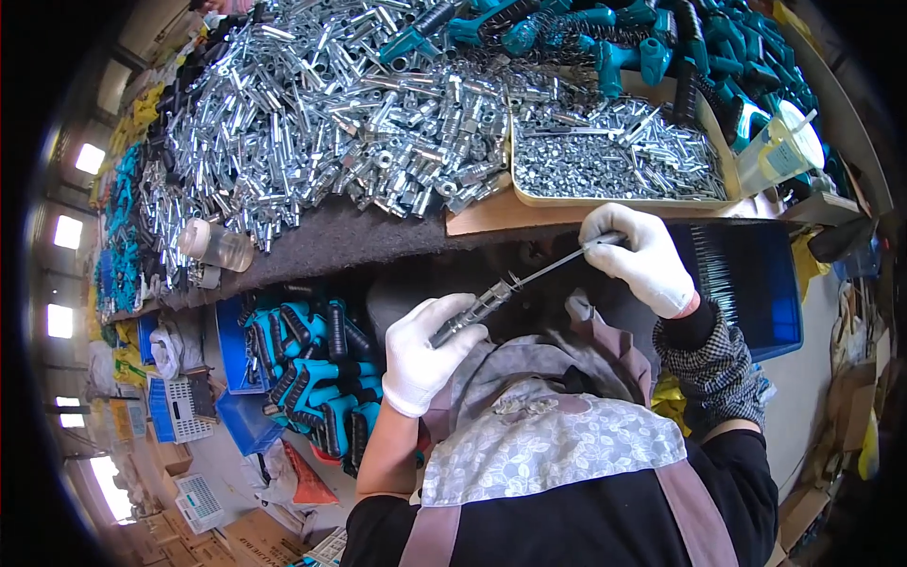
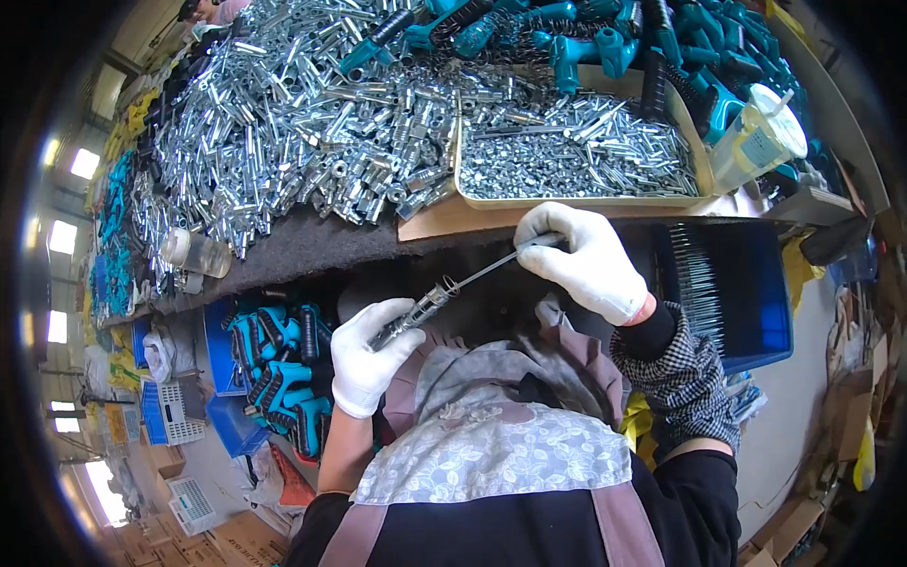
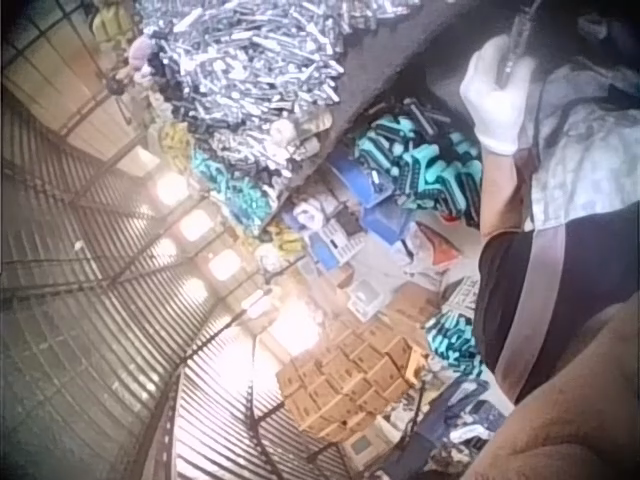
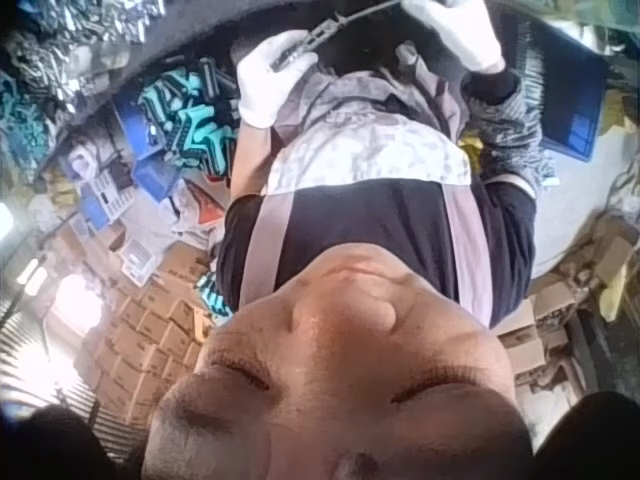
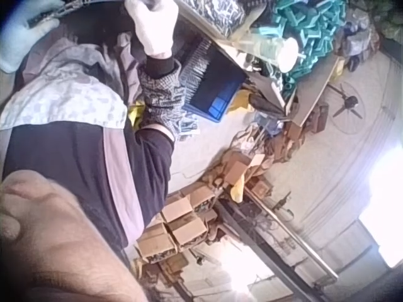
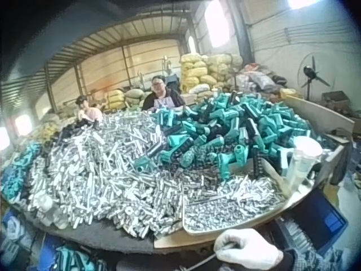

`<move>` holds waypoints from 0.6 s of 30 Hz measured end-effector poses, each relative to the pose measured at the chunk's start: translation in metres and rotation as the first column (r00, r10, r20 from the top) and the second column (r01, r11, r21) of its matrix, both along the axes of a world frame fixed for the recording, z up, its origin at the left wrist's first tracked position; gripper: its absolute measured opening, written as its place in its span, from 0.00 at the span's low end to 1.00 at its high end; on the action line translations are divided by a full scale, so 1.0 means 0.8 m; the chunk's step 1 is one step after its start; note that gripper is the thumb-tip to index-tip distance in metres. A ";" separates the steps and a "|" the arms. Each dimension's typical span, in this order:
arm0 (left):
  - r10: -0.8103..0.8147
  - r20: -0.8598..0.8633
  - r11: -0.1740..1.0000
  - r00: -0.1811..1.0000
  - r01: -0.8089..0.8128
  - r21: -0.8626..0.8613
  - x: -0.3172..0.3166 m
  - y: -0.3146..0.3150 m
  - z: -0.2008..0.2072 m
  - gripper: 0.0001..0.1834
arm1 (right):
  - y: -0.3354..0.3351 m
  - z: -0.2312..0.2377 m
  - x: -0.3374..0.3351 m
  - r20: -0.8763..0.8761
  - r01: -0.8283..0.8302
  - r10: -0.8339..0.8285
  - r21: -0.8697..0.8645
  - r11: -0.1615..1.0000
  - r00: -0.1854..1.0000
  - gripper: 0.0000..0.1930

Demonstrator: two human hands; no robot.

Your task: Assembling hardware components by inserting metallic tubes and springs into teal plastic handles.

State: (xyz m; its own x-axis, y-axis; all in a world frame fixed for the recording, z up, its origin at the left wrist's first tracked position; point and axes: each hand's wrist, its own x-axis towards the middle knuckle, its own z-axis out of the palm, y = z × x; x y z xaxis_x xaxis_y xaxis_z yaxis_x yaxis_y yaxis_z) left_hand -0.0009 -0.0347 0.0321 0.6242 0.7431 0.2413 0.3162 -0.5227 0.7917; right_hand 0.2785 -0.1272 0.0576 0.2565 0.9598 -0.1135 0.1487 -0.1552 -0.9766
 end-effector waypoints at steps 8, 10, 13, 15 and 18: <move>-0.037 -0.020 0.999 0.999 0.037 0.006 -0.003 0.000 0.005 0.16 | 0.002 0.004 0.014 0.080 -0.037 0.040 -0.040 0.999 0.996 0.08; -0.044 -0.026 0.999 0.999 0.044 0.014 -0.001 -0.001 0.005 0.16 | 0.002 0.003 0.009 0.052 -0.041 0.043 -0.044 0.998 0.998 0.09; -0.038 -0.021 0.999 0.999 0.038 0.019 0.003 -0.001 0.000 0.15 | 0.003 -0.004 0.007 0.078 -0.046 0.047 -0.021 0.999 0.996 0.09; -0.026 -0.012 1.000 1.000 0.026 0.011 0.005 -0.002 -0.002 0.15 | 0.002 -0.007 0.001 0.016 -0.098 0.099 -0.036 0.995 0.995 0.09; -0.057 -0.015 0.998 0.998 0.057 0.011 0.008 -0.004 -0.004 0.15 | 0.004 -0.003 -0.012 0.012 -0.135 0.137 -0.077 0.988 0.991 0.08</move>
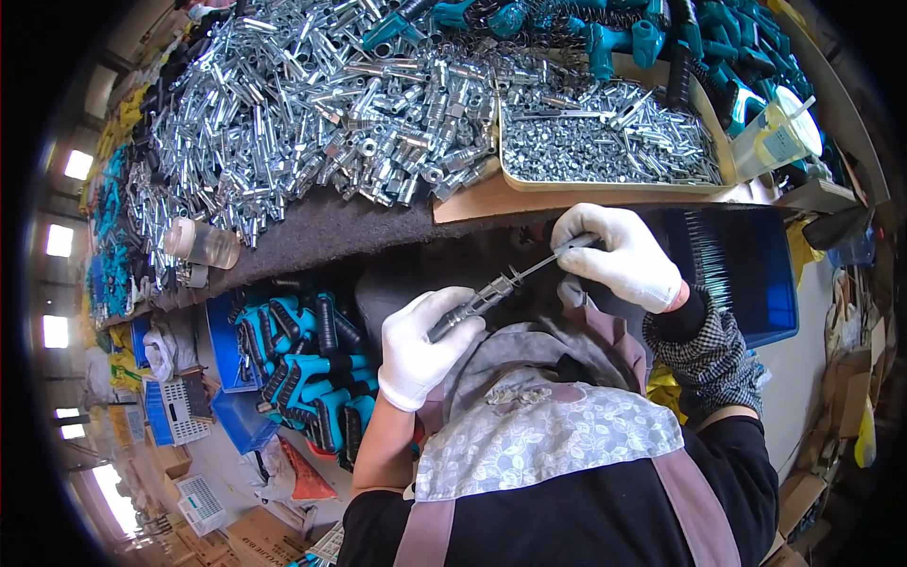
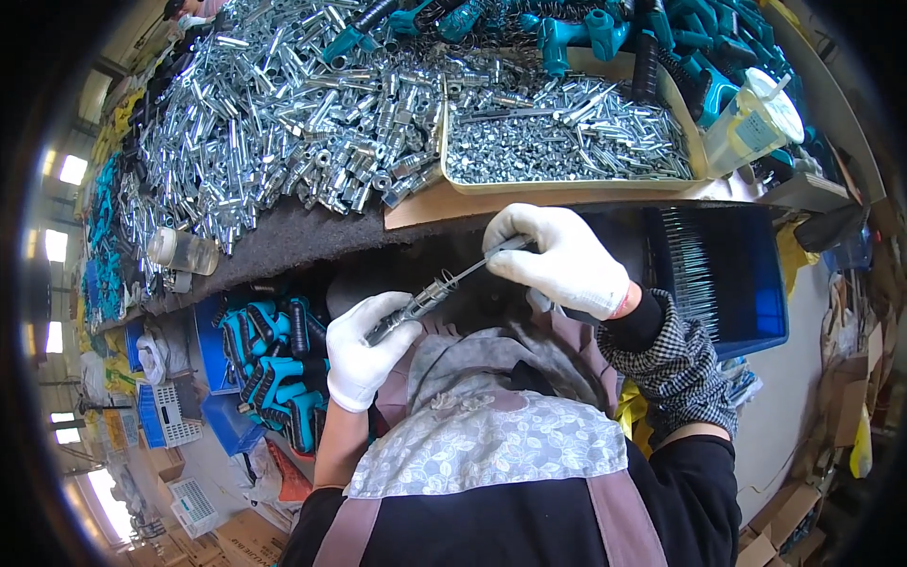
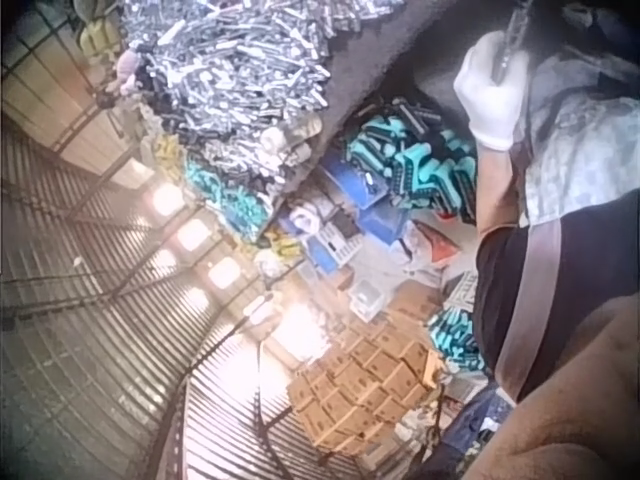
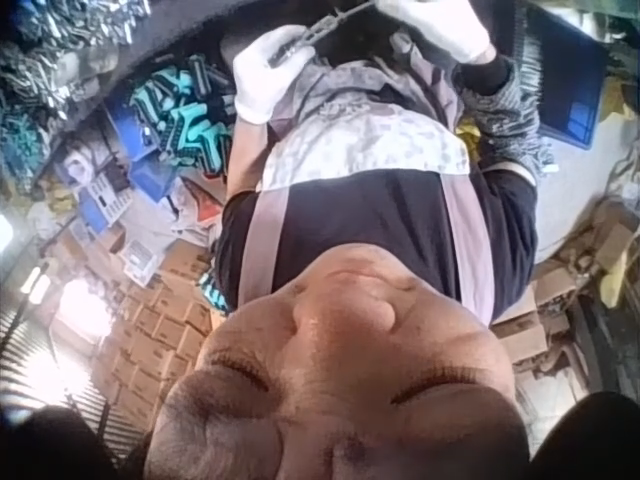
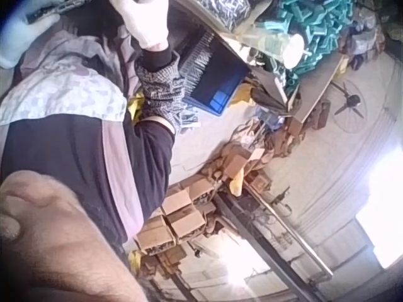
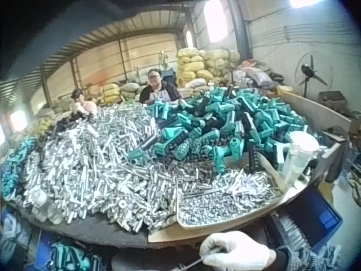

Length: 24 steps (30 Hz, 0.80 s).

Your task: Assembling hardware components by inserting metallic tubes and springs into teal plastic handles.

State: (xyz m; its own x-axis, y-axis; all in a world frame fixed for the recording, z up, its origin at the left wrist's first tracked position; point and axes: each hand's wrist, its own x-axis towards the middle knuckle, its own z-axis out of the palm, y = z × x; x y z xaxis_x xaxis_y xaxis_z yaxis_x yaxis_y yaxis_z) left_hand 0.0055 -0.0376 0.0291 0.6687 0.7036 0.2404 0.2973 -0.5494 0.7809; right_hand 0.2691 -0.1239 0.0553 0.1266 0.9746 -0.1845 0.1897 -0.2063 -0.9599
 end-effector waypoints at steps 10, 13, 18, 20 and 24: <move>-0.081 0.011 0.996 0.997 0.082 -0.023 -0.003 0.000 -0.005 0.16 | 0.004 -0.011 -0.012 -0.009 -0.180 0.180 0.010 0.984 0.984 0.10; -0.080 0.013 0.997 0.997 0.079 0.018 -0.002 0.001 -0.005 0.16 | 0.002 -0.012 -0.018 -0.039 -0.137 0.136 -0.002 0.991 0.990 0.10; -0.114 -0.013 0.993 0.993 0.114 0.001 -0.002 0.001 -0.013 0.16 | -0.003 -0.023 -0.019 -0.070 -0.126 0.126 0.004 0.992 0.990 0.09; -0.116 0.002 0.993 0.993 0.116 -0.032 -0.002 -0.002 -0.015 0.17 | -0.002 -0.024 -0.024 0.074 -0.214 0.210 0.040 0.976 0.975 0.09; -0.154 0.070 0.984 0.986 0.160 -0.081 -0.001 -0.001 -0.028 0.16 | -0.011 -0.046 -0.046 0.157 -0.189 0.157 0.217 0.958 0.975 0.15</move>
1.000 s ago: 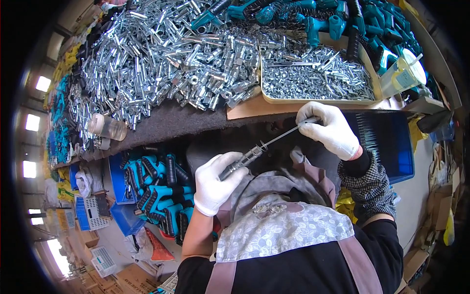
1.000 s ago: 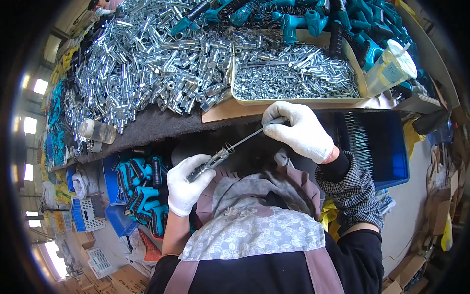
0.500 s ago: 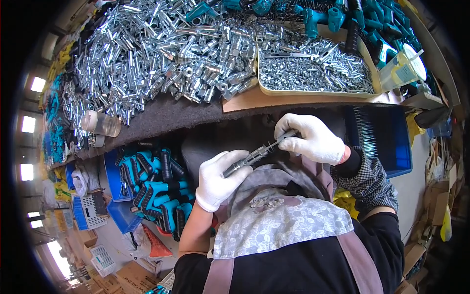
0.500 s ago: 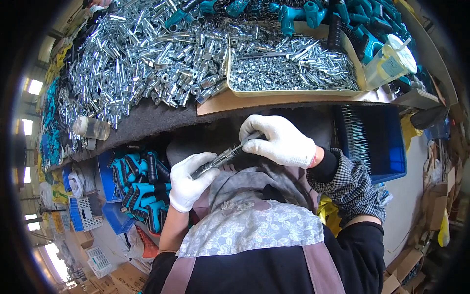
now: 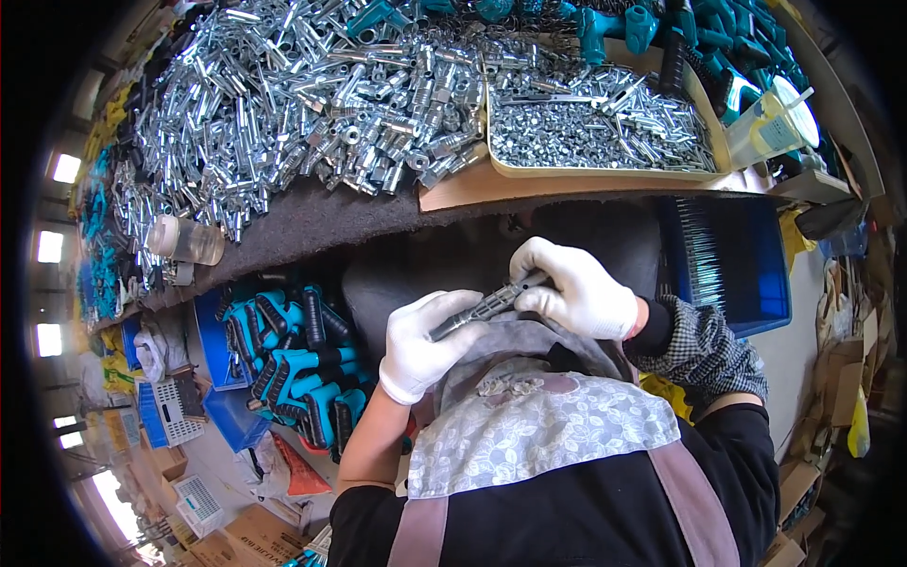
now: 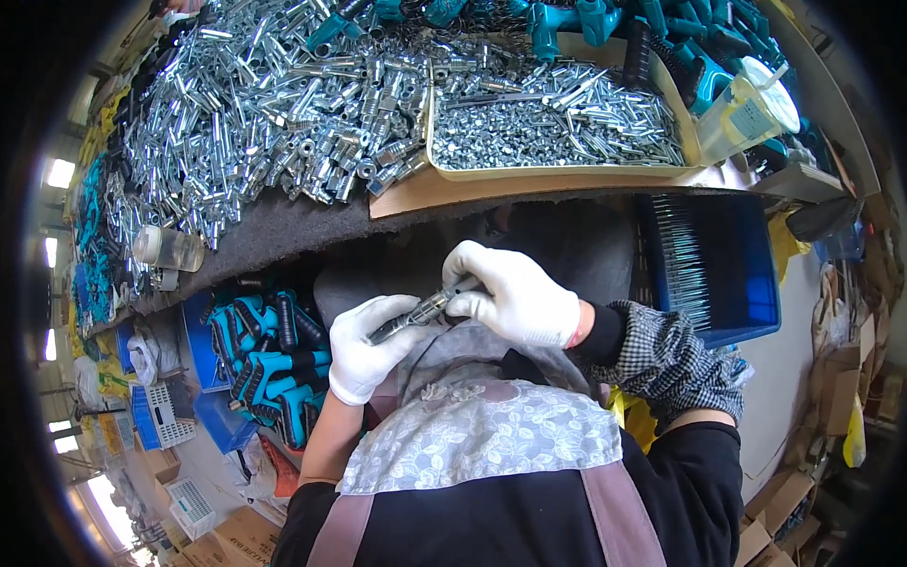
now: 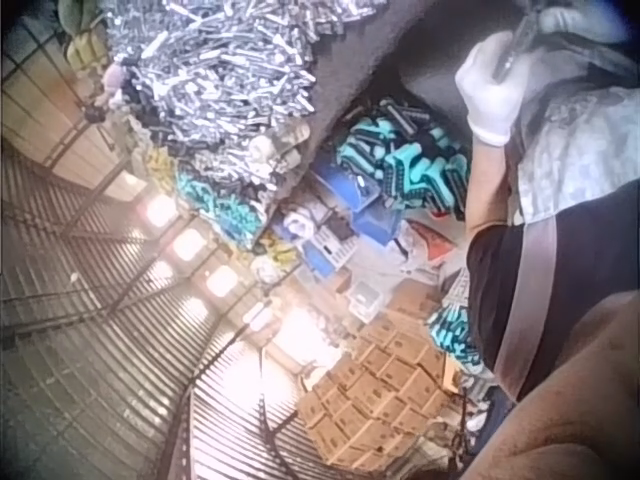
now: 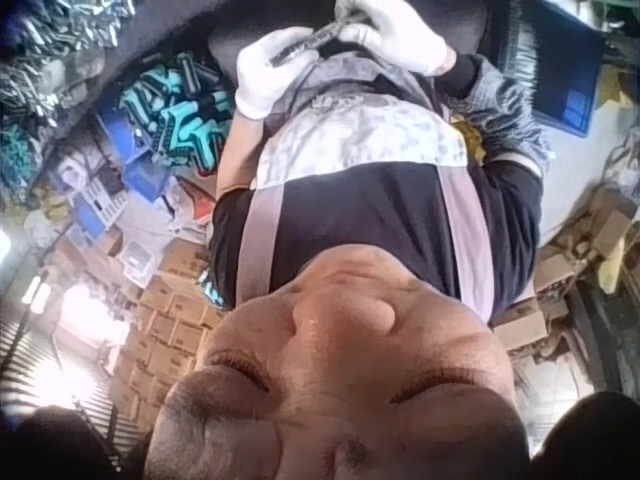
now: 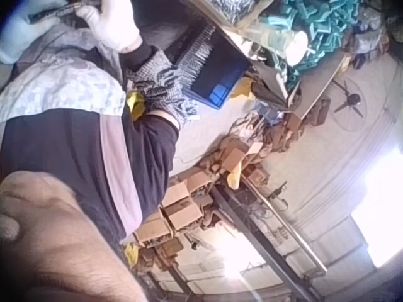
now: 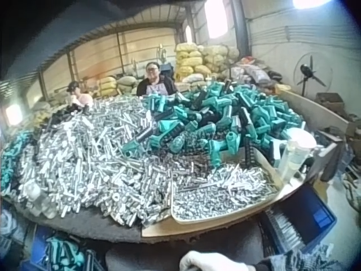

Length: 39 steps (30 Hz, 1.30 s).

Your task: Assembling hardware components by inserting metallic tubes and springs into teal plastic handles.

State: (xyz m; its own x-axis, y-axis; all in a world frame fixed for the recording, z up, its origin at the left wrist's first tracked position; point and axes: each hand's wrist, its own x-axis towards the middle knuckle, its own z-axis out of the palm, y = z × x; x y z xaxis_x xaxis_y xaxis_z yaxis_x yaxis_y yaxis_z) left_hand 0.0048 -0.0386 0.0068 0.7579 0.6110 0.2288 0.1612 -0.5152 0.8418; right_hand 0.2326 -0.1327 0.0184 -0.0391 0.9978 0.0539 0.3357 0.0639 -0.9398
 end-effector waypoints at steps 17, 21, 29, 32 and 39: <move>0.123 -0.007 0.991 0.992 -0.122 0.058 0.015 -0.010 0.000 0.15 | -0.038 -0.037 -0.021 -0.349 0.207 -0.215 -0.061 0.976 0.912 0.20; 0.131 -0.013 0.984 0.991 -0.128 0.127 0.017 -0.011 -0.005 0.15 | -0.041 -0.046 -0.021 -0.395 0.184 -0.215 -0.116 0.976 0.893 0.23; 0.096 -0.023 0.947 0.995 -0.084 0.309 0.015 -0.004 -0.013 0.15 | -0.037 -0.024 -0.007 -0.352 0.052 -0.163 -0.304 0.951 0.922 0.25; 0.086 -0.016 0.952 0.996 -0.077 0.296 0.018 0.000 -0.013 0.15 | -0.033 -0.021 -0.003 -0.299 0.054 -0.135 -0.266 0.963 0.945 0.23; 0.117 -0.004 0.979 0.993 -0.115 0.168 0.009 -0.001 -0.016 0.14 | 0.011 0.035 0.056 0.285 0.002 0.003 -0.016 1.000 0.959 0.17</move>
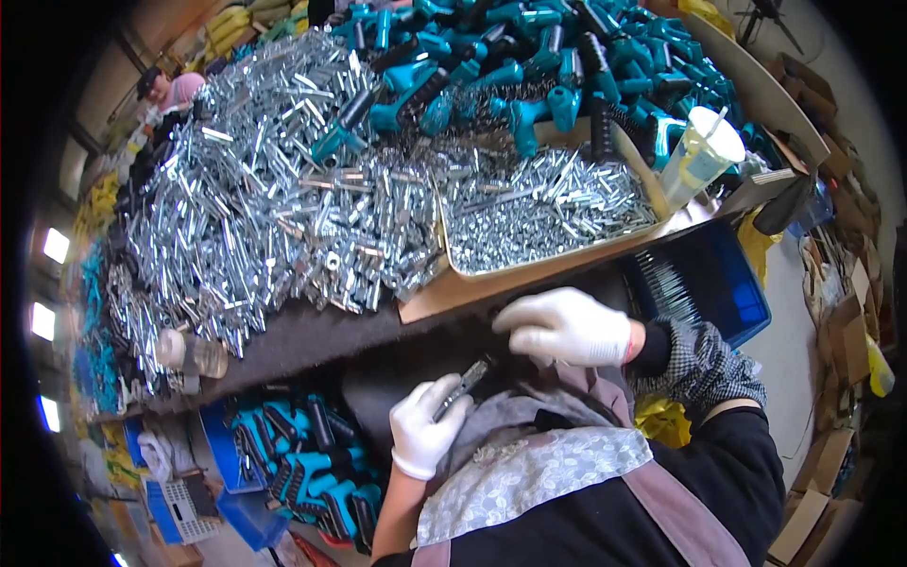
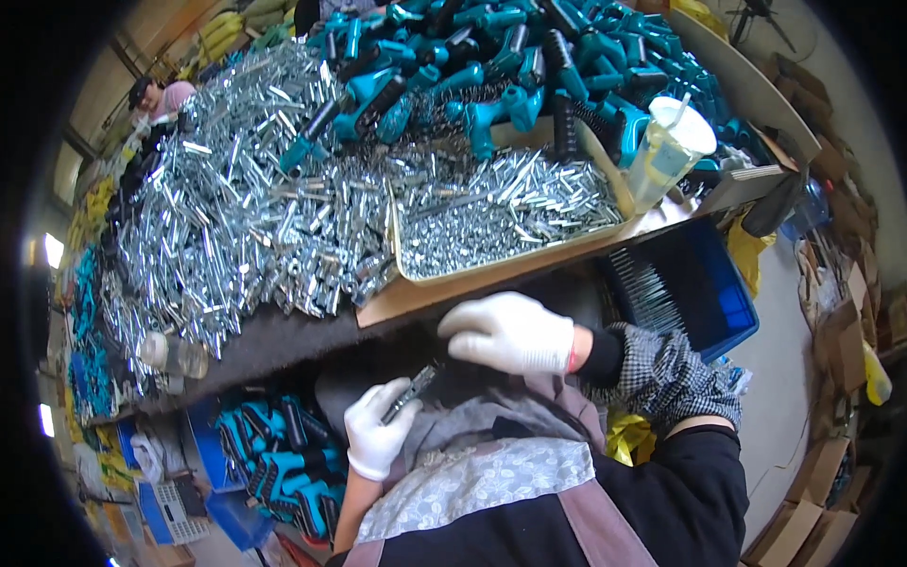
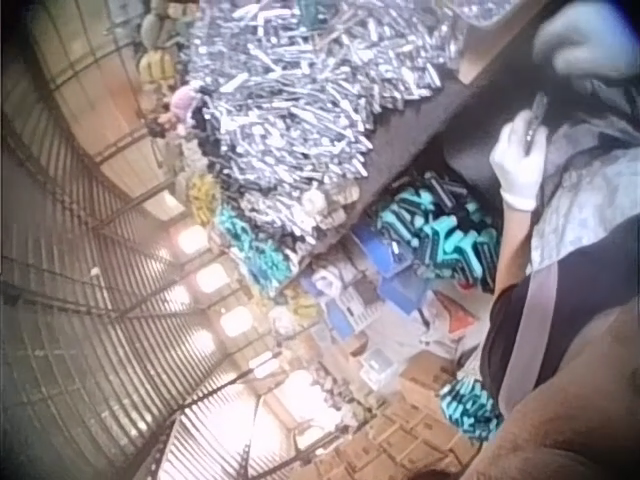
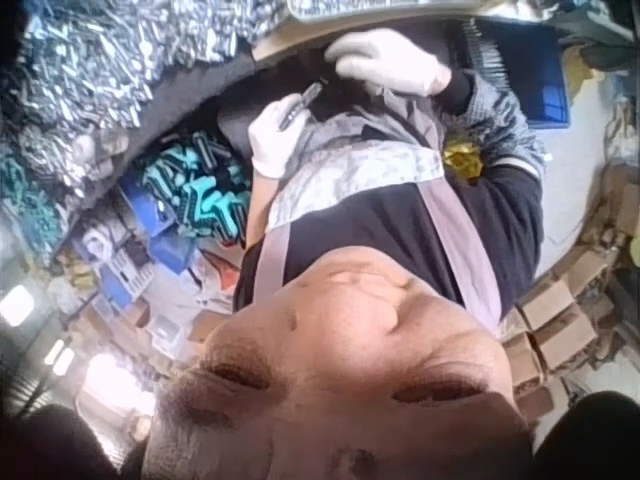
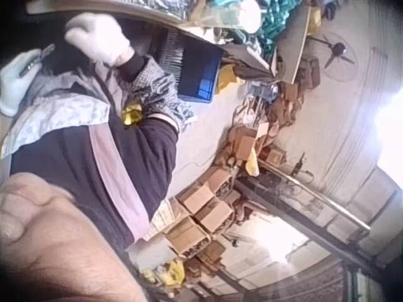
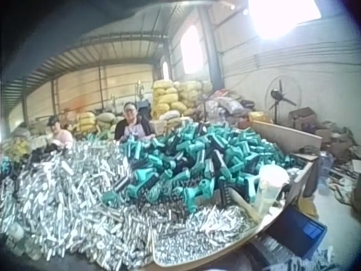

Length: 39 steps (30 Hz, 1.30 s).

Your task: Assembling hardware components by inserting metallic tubes and springs into teal plastic handles.

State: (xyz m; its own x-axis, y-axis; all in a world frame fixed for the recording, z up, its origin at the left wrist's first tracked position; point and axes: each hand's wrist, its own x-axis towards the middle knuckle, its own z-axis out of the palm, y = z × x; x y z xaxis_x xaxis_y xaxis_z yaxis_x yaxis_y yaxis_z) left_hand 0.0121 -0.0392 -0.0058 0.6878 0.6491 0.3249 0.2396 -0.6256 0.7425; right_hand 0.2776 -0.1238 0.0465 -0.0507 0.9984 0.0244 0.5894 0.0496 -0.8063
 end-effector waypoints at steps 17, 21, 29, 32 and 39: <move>0.026 0.006 0.999 1.000 -0.025 -0.041 -0.004 -0.012 0.002 0.14 | 0.177 0.027 0.221 0.388 0.537 -0.806 0.604 0.589 0.447 0.14; 0.000 -0.022 1.000 1.000 -0.001 -0.016 -0.001 -0.015 0.012 0.14 | 0.175 0.023 0.221 0.394 0.515 -0.828 0.651 0.558 0.399 0.10; -0.013 -0.040 1.000 0.999 0.012 -0.007 0.001 -0.011 0.014 0.14 | 0.112 0.032 0.197 0.260 0.382 -0.780 0.757 0.530 0.569 0.12; -0.017 -0.046 0.999 0.999 0.015 -0.044 0.013 -0.013 0.016 0.13 | 0.038 0.060 0.135 0.189 0.381 -0.614 0.635 0.672 0.767 0.11; -0.013 -0.073 0.995 0.997 0.006 -0.096 0.032 -0.018 0.004 0.16 | -0.125 0.104 0.157 -0.095 0.469 -0.541 0.636 0.613 0.836 0.07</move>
State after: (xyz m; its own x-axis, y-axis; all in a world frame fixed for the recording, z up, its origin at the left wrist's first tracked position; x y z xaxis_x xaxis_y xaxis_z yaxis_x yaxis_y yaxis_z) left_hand 0.0381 -0.0535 -0.0024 0.7138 0.6680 0.2102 0.2898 -0.5550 0.7797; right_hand 0.4034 -0.2237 0.1294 0.4193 0.6252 0.6583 0.7460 0.1760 -0.6423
